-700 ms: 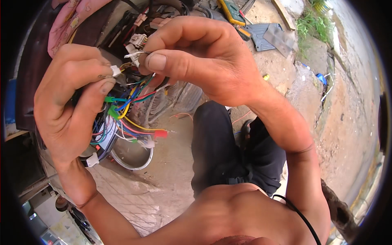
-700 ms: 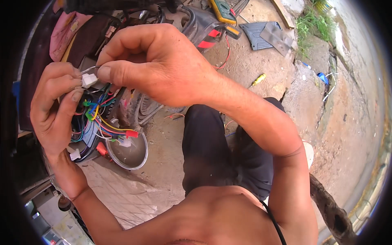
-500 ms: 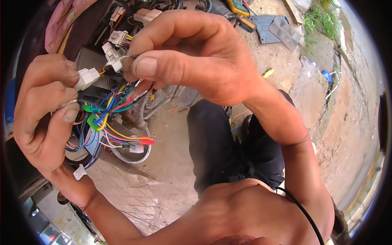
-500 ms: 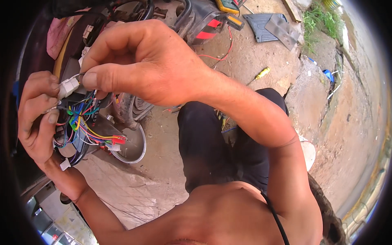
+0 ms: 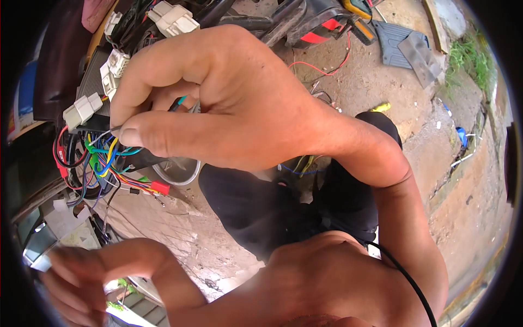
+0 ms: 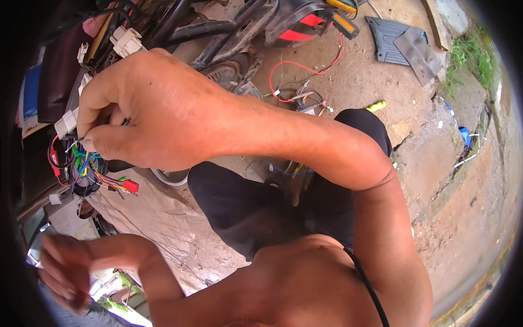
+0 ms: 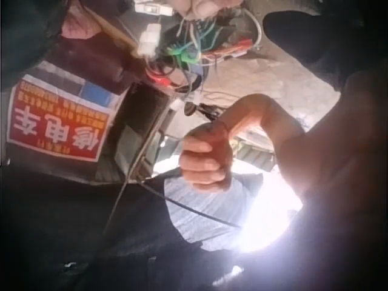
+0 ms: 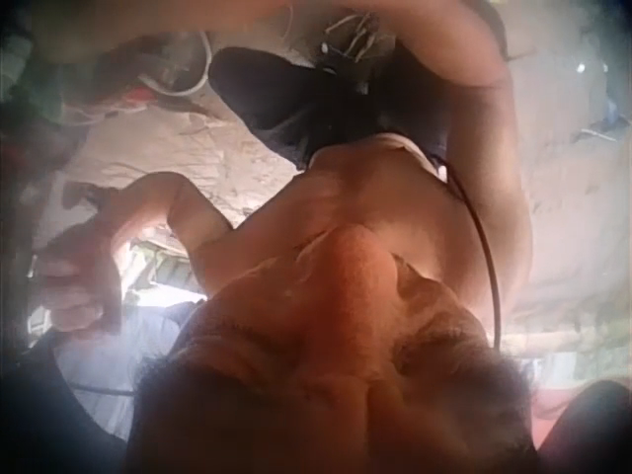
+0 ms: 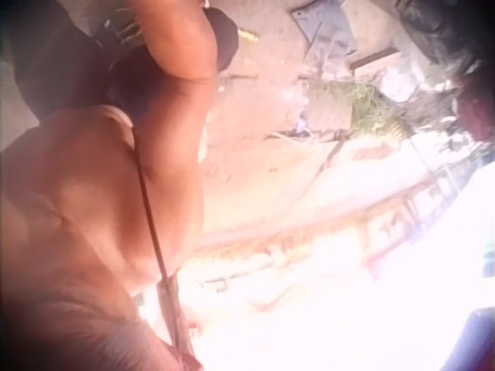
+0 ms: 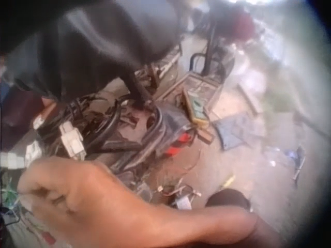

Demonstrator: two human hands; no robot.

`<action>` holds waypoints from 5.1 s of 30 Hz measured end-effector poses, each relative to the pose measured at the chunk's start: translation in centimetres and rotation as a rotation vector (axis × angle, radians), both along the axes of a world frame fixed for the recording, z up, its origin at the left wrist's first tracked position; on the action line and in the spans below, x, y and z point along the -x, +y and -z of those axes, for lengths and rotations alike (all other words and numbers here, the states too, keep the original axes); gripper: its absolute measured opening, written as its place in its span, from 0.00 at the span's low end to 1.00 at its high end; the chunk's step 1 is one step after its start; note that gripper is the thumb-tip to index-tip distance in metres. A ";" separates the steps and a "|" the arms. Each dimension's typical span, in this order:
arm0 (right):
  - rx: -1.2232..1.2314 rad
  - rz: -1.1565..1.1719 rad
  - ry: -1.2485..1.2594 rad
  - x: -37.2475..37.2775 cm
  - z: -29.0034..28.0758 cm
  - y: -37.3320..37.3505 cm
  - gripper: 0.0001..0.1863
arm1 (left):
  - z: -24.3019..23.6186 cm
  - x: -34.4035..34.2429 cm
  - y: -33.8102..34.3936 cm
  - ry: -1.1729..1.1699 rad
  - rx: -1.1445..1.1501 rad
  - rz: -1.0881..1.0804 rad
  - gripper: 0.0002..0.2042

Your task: The person works on the electrical wiring of a bicycle by hand, connecting and disconnecting several plastic wire connectors, and using a pair of pliers to cut a wire.

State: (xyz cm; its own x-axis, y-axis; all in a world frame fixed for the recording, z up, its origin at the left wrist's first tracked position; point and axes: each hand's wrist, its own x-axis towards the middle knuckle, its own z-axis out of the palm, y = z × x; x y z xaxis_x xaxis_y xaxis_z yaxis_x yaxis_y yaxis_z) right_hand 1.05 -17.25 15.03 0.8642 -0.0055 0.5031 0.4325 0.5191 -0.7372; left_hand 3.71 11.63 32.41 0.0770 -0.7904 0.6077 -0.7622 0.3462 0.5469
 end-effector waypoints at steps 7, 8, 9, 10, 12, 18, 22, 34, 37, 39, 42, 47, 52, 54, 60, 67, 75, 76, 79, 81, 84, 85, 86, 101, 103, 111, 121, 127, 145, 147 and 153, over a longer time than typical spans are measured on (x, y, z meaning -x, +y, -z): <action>-0.018 0.039 -0.075 0.1 1.0 -1.0 0.06 | 33.3 14.4 -10.8 1.252 -0.703 -0.460 0.07; -0.031 0.017 -0.083 0.1 0.5 -0.5 0.06 | 41.5 16.2 -10.9 1.091 -0.654 -0.617 0.09; -0.026 0.019 -0.120 -0.2 -0.5 0.0 0.06 | 49.1 17.6 -10.6 0.915 -0.617 -0.790 0.11; -0.007 0.033 -0.137 -0.3 -0.5 0.0 0.06 | 53.5 17.9 -11.4 0.819 -0.777 -0.869 0.11; 0.044 0.082 -0.151 -0.5 0.2 -0.9 0.06 | 58.2 18.8 -13.5 0.659 -1.165 -0.848 0.12; 0.103 0.147 -0.235 -0.4 0.3 -2.9 0.05 | 60.7 20.4 -16.2 0.437 -1.515 -0.750 0.14; 0.001 -0.034 -0.114 0.1 -0.5 -2.1 0.06 | 60.9 21.5 -16.3 0.440 -1.547 -0.741 0.16; -0.005 -0.148 -0.050 0.9 -2.3 -3.9 0.09 | 55.3 21.0 -11.7 0.908 -1.140 -0.715 0.20; 0.059 -0.128 0.024 0.9 -2.0 -4.9 0.10 | 48.6 20.2 -12.2 1.052 -1.047 -0.684 0.11; 0.054 -0.152 -0.001 0.7 -2.5 -4.2 0.09 | 47.2 20.7 -10.4 1.204 -0.904 -0.688 0.10; 0.064 -0.142 -0.015 0.8 -2.4 -4.5 0.09 | 42.0 21.4 -11.3 1.486 -0.524 -0.697 0.12; 0.050 -0.112 -0.073 0.7 -2.3 -4.0 0.09 | 31.7 19.8 -8.4 1.354 -0.220 -0.579 0.16; 0.027 -0.064 0.006 1.1 -2.9 -3.2 0.08 | 24.3 17.7 -6.9 1.073 0.143 -0.681 0.11; 0.059 -0.034 -0.003 0.7 -2.4 -3.1 0.09 | 21.8 15.8 -7.7 1.136 0.312 -0.453 0.03; 0.120 -0.034 -0.008 1.0 -1.9 -2.9 0.09 | 19.7 13.1 -8.8 1.206 0.359 -0.329 0.17; 0.096 -0.068 0.040 1.0 -2.1 -2.9 0.08 | 17.7 12.6 -11.5 1.282 0.415 -0.152 0.22; 0.055 -0.065 0.056 1.0 -2.9 -2.7 0.07 | 14.2 12.6 -11.3 0.840 0.019 -0.721 0.18; 0.035 -0.063 0.044 1.1 -2.8 -2.4 0.07 | 13.5 12.7 -11.1 0.708 -0.074 -0.947 0.21; 0.024 -0.048 0.018 1.1 -3.2 -1.7 0.07 | 12.1 12.3 -10.8 0.429 -0.246 -1.101 0.20; 0.016 -0.032 0.001 1.1 -3.1 -1.7 0.07 | 11.7 12.5 -11.0 0.390 -0.330 -1.192 0.21; 0.080 -0.012 -0.024 1.1 -2.7 -1.8 0.07 | 11.7 12.6 -11.3 0.287 -0.335 -1.247 0.20; 0.070 -0.017 -0.013 1.2 -2.5 -1.7 0.07 | 11.8 12.5 -11.4 0.285 -0.335 -1.246 0.20; 0.061 -0.022 -0.003 1.2 -2.4 -1.6 0.07 | 11.9 12.4 -11.6 0.250 -0.324 -1.250 0.20; 0.058 -0.033 0.011 1.5 -2.9 -1.9 0.08 | 12.7 12.4 -12.4 0.151 -0.355 -1.315 0.23; 0.140 0.001 -0.041 1.3 -2.7 -2.2 0.08 | 12.8 12.4 -12.5 0.141 -0.372 -1.334 0.22; 0.348 0.108 0.064 2.0 -4.2 -2.8 0.05 | 13.1 12.0 -12.5 -0.028 -0.411 -1.406 0.22; 0.407 -0.037 -0.008 0.7 -3.1 -3.3 0.05 | 12.7 11.8 -12.3 0.083 -0.428 -1.412 0.16; 0.453 -0.046 -0.029 0.7 -4.1 -3.6 0.05 | 13.1 11.3 -12.1 0.092 -0.389 -1.408 0.15; 0.441 -0.165 0.072 -0.8 -2.8 -3.4 0.06 | 13.3 10.4 -10.6 0.259 -0.476 -1.240 0.10; 0.424 -0.173 0.067 -1.0 -2.7 -3.4 0.06 | 13.2 10.2 -10.6 0.391 -0.399 -1.134 0.08; 0.353 -0.256 0.078 -1.4 -2.1 -3.7 0.06 | 13.2 9.8 -10.1 0.625 -0.350 -0.945 0.08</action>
